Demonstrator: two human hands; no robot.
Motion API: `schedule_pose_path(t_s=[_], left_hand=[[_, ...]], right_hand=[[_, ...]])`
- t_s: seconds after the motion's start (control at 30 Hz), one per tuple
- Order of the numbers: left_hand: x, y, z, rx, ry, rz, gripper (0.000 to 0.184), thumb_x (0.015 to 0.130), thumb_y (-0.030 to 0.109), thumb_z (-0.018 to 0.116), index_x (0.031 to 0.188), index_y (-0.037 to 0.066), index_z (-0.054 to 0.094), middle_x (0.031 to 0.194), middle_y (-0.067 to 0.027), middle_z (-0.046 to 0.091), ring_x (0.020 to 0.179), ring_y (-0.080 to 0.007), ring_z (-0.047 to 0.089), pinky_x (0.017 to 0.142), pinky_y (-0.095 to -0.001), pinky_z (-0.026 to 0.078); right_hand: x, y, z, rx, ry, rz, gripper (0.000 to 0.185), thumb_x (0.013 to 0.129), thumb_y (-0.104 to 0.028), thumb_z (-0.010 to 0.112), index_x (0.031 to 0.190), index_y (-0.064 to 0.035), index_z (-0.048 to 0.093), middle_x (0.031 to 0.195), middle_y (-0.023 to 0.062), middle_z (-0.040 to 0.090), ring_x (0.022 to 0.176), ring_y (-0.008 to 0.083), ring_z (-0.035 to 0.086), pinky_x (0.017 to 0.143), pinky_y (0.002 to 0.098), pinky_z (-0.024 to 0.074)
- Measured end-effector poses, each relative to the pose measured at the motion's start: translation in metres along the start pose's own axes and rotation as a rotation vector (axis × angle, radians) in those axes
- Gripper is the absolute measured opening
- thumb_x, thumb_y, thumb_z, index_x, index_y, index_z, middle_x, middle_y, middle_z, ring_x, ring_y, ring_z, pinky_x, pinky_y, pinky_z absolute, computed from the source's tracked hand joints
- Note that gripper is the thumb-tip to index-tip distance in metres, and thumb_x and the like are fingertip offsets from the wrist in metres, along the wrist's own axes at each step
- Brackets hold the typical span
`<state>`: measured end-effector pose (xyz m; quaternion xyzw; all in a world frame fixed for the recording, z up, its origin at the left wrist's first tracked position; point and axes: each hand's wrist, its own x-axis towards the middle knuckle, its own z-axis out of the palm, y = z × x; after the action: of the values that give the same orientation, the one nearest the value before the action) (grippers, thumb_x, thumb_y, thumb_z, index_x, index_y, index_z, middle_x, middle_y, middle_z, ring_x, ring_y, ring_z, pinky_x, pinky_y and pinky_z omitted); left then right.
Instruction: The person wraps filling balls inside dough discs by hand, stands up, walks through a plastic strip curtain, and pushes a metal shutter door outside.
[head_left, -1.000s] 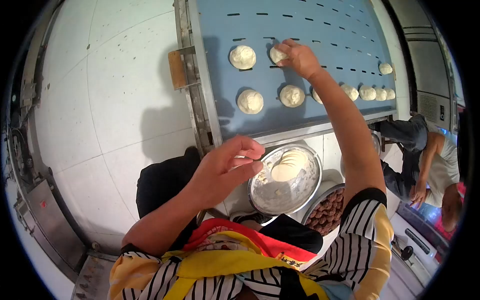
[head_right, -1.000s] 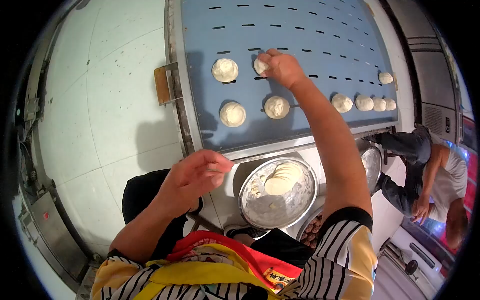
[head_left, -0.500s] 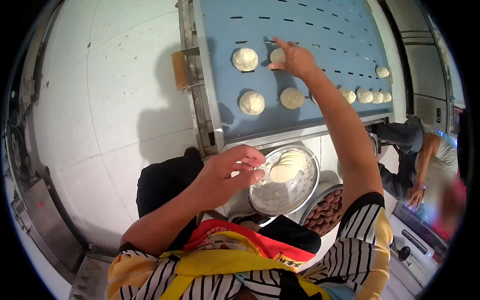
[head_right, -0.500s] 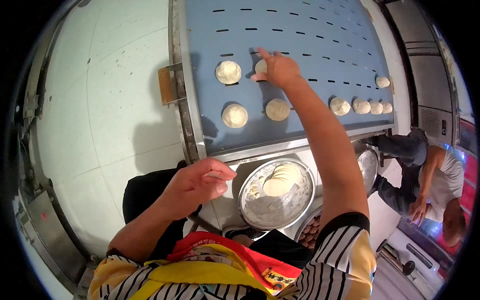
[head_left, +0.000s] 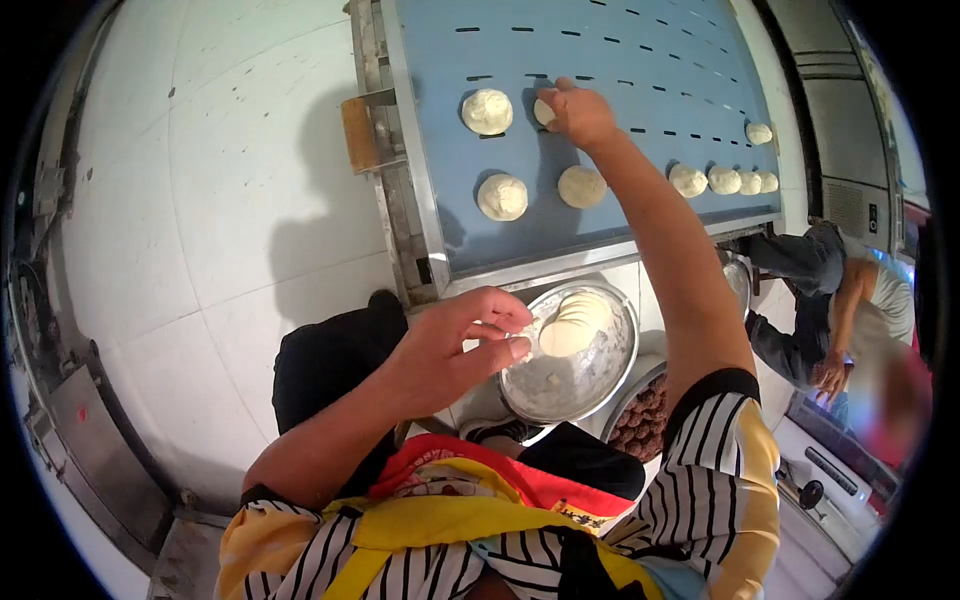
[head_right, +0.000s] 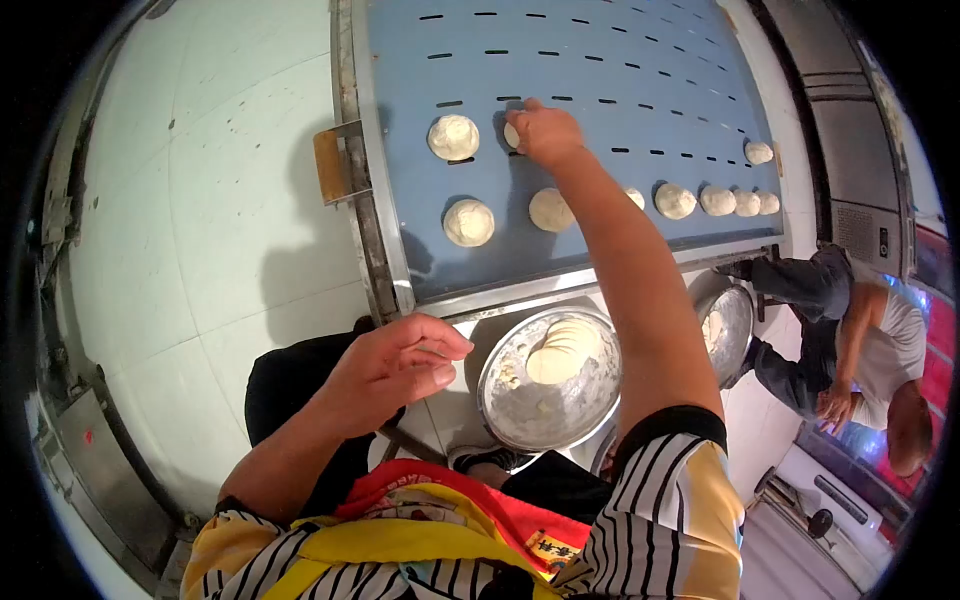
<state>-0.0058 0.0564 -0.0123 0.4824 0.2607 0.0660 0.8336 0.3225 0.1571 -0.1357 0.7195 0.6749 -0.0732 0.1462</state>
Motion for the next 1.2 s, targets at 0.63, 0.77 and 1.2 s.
schedule_pose_path(t_s=[0.63,0.77,1.2], left_hand=[[-0.007,0.003,0.003,0.023,-0.056,-0.052,0.025,0.088,0.009,0.057,0.111,0.0,0.054,0.107,-0.0083,0.057,0.103,-0.0146,0.055,0.091,-0.0295,0.044],[-0.007,0.011,0.01,-0.037,-0.062,-0.083,0.025,0.088,0.009,0.057,0.111,0.0,0.054,0.107,-0.008,0.057,0.104,-0.0141,0.054,0.09,-0.0287,0.044],[0.008,-0.018,0.066,0.078,-0.067,0.132,0.029,0.091,0.022,0.056,0.112,0.002,0.053,0.105,-0.011,0.061,0.097,-0.017,0.059,0.085,-0.0303,0.047]], right_hand=[[0.011,-0.014,0.006,0.123,0.051,0.342,0.064,0.072,-0.046,0.07,0.123,-0.0103,0.052,0.109,0.0175,0.062,0.097,0.0302,0.062,0.083,0.04,0.05],[-0.012,0.013,-0.019,0.174,0.259,0.258,0.081,0.072,-0.057,0.068,0.134,-0.0107,0.043,0.121,0.0206,0.055,0.1,0.0304,0.061,0.083,0.0396,0.0507],[-0.386,-0.106,-0.054,0.956,-0.124,0.765,0.056,0.079,-0.033,0.071,0.123,-0.0029,0.054,0.091,0.0122,0.067,0.074,0.0162,0.063,0.06,0.0311,0.0497]])
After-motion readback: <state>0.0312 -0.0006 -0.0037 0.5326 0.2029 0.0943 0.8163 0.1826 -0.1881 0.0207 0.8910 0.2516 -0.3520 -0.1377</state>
